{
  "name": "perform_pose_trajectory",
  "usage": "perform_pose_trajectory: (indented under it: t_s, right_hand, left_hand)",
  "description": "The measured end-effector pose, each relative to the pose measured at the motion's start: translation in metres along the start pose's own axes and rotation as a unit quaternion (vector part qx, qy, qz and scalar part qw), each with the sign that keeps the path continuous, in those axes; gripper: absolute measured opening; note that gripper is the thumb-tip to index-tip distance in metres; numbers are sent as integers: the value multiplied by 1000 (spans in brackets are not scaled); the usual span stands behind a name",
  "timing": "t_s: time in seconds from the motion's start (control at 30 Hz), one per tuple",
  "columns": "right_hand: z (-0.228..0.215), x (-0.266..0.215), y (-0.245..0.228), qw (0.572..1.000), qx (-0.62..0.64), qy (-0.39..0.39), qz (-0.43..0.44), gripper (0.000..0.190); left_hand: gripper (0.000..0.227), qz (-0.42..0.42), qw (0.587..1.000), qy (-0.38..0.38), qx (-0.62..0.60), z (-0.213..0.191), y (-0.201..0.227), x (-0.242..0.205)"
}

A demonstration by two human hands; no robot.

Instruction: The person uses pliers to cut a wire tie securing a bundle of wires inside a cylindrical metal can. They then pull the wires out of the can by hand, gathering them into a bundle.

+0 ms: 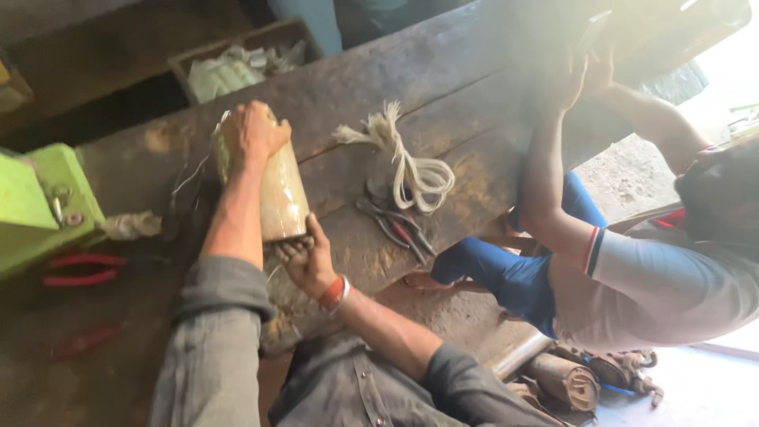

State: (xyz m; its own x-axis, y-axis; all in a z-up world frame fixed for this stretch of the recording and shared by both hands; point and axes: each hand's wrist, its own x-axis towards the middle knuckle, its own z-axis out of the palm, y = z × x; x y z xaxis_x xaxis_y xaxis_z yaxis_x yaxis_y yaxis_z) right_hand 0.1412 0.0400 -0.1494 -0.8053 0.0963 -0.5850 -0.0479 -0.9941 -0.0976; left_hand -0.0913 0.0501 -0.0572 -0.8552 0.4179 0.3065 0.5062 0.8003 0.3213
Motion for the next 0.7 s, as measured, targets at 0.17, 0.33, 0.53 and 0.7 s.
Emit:
perform_pose_trajectory:
  t_s: [0.17, 0.33, 0.53, 0.7]
  right_hand:
    - [-10, -15, 9, 999, -12, -34, -17, 62]
    - [-11, -34, -4, 999, -40, -22, 22, 54]
    - [-68, -100, -24, 991, -112, -23, 74, 39]
    - [-94, -177, -57, 979, -173, -1, 105, 44]
  left_hand:
    - [34, -15, 993, 86, 82, 26, -16, -14]
    - [27, -66, 998, 1, -19, -1, -15, -34]
    - [26, -148, 987, -7, -57, -48, 25, -110]
    - [31, -171, 984, -16, -49, -74, 63, -174]
